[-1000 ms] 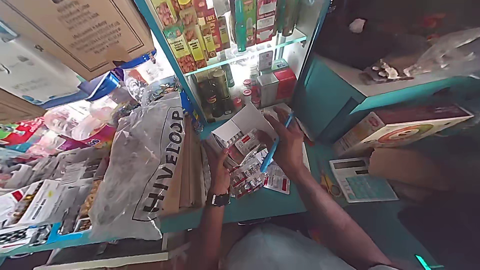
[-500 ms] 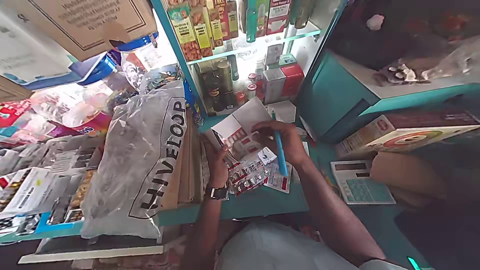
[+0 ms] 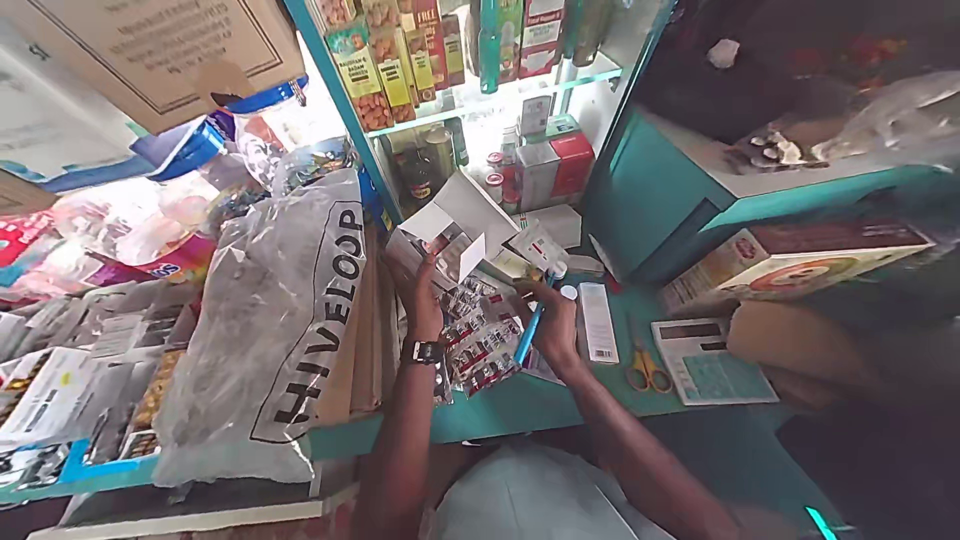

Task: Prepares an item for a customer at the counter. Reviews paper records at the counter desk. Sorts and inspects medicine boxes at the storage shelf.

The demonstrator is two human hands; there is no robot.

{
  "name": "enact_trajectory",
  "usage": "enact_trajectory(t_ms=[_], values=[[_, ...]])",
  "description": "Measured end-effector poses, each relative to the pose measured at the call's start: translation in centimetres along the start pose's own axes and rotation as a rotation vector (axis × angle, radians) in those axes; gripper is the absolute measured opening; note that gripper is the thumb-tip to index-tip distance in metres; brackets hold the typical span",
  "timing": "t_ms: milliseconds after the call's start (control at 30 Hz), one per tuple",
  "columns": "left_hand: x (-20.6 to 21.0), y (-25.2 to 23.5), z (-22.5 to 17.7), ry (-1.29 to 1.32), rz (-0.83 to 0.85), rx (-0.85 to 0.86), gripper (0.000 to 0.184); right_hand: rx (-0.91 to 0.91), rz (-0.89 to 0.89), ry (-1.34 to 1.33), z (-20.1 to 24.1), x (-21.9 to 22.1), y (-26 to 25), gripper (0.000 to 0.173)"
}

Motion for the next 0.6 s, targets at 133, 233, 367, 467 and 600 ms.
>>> enact_trajectory(t_ms=[133, 233, 367, 467, 600], values=[[0.5, -0.7, -1.8, -0.428, -0.056, 0.144, 0.125, -0.173, -0.012, -0.177, 5.9, -0.4, -3.6, 0.023], [1.7, -0.8, -2.3, -0.648, -0.057, 0.191, 0.128, -0.059, 0.228, -0.062, 5.7, 2.7, -7.6, 0.051], [2.7, -1.2, -4.1, -1.016, -0.057, 0.184, 0.132, -0.12, 0.318, 0.092, 3.3, 5.1, -11.2, 0.062], [3.1, -1.3, -5.0, -1.126, -0.021, 0.213, 0.129, -0.072, 0.177, 0.106, 1.0, 4.4, -12.8, 0.027], [4.2, -0.7, -5.9, -1.232, 0.01, 0.266, 0.125, 0.202, -0.029, 0.091, -1.0, 3.9, -11.8, 0.036]])
Point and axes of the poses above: each hand's wrist, its own y-axis away from the middle knuckle, its own x-axis out of the palm, z = x × y, the point moved 8 cm from there along -y, towards the middle knuckle, and after that the axes turned 4 degrees about -x, right-handed, at the moved point
